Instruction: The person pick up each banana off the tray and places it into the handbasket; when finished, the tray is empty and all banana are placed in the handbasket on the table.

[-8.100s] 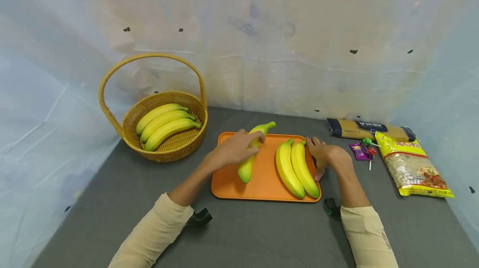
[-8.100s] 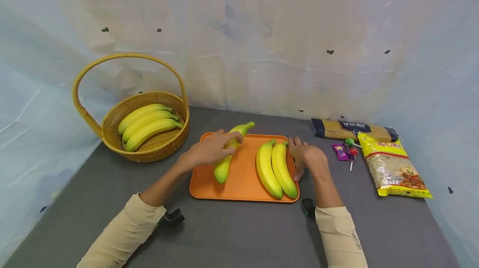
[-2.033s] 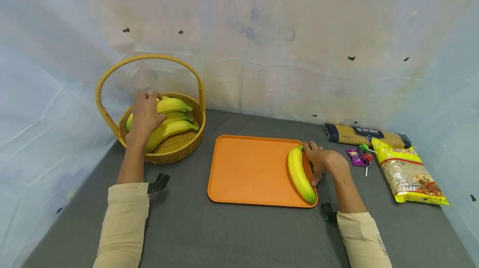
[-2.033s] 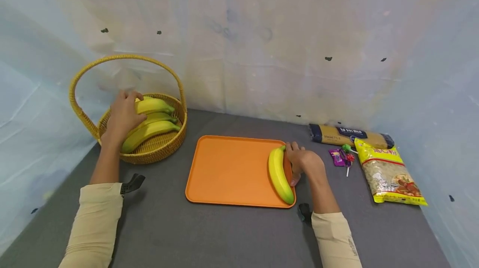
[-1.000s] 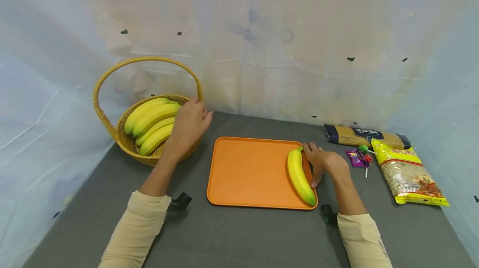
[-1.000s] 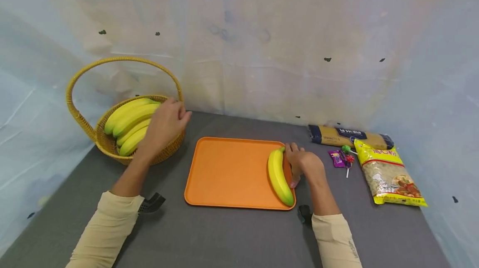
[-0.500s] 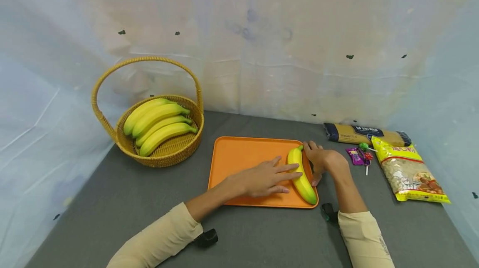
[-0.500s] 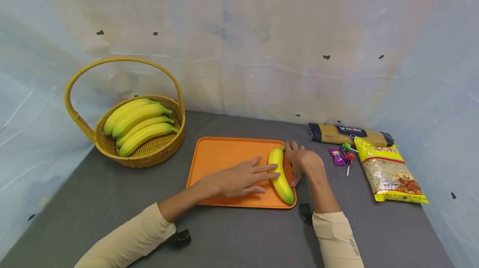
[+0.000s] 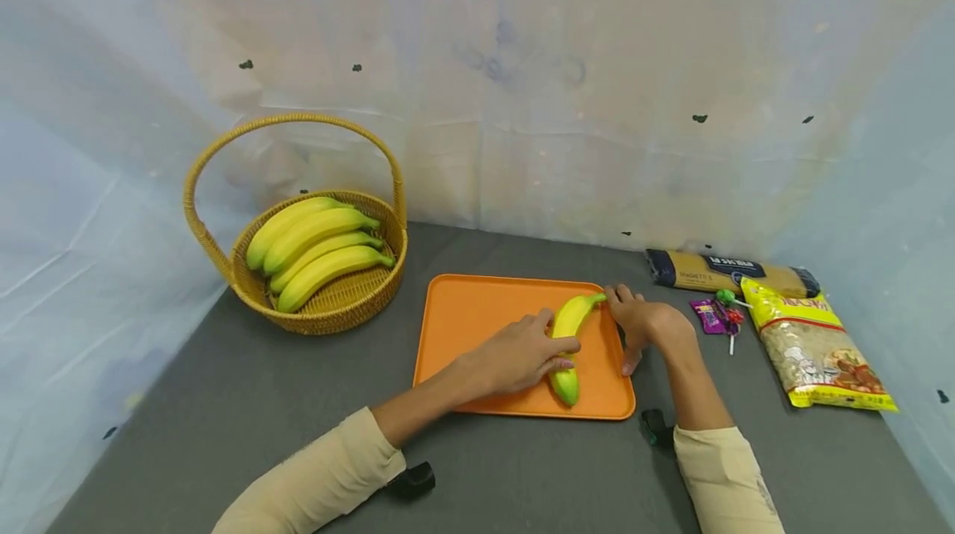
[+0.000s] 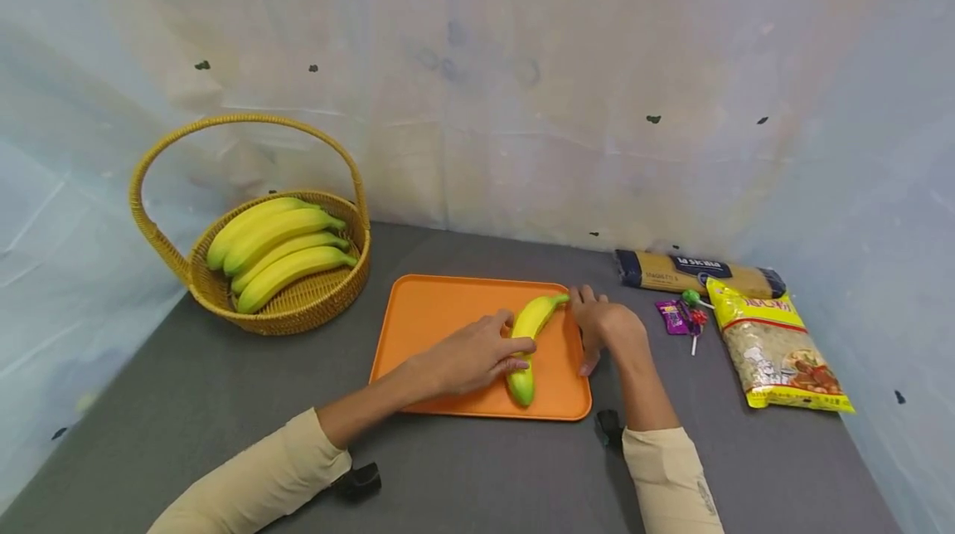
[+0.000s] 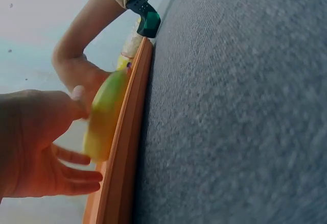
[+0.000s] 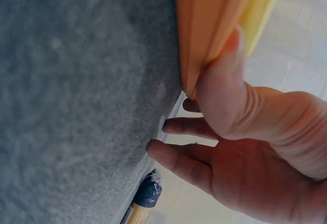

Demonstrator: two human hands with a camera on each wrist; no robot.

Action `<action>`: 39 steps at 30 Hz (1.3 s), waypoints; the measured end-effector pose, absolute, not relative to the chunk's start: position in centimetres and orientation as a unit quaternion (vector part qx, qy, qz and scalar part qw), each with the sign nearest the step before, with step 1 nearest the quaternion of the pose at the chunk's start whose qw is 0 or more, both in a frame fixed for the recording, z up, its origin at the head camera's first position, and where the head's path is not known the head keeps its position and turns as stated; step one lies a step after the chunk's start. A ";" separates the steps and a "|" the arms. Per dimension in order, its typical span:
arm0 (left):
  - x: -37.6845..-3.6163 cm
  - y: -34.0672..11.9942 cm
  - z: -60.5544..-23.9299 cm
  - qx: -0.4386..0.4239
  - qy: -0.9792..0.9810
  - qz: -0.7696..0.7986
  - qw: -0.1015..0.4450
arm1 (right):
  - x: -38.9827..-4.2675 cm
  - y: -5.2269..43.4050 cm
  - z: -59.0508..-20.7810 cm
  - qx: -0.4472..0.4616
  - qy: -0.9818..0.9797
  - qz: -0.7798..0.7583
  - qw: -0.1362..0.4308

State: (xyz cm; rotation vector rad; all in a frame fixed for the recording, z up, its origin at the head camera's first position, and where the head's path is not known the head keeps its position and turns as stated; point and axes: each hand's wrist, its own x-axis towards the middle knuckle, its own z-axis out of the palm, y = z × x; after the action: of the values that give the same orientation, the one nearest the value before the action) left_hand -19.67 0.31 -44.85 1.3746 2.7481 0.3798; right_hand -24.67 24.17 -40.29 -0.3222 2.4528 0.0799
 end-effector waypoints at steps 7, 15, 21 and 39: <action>-20.4 -0.5 -45.0 0.361 0.927 0.097 -0.029 | -24.7 24.2 -40.0 -0.119 0.936 0.000 0.330; -21.1 -2.6 -42.6 0.298 0.935 0.188 0.033 | -24.6 23.9 -40.1 -0.122 0.937 0.005 0.328; -22.0 -6.3 -38.2 0.256 0.939 0.228 0.013 | -24.4 23.9 -40.1 -0.109 0.936 -0.001 0.334; -25.3 -23.8 -33.4 0.056 0.981 0.176 -0.051 | -24.6 24.2 -40.0 -0.108 0.934 -0.003 0.340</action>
State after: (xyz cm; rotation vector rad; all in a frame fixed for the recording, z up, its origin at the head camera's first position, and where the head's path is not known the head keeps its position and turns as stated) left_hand -25.31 -23.84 -33.45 0.1821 3.1872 0.5730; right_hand -24.56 24.18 -39.97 -0.2820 2.4321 -0.0079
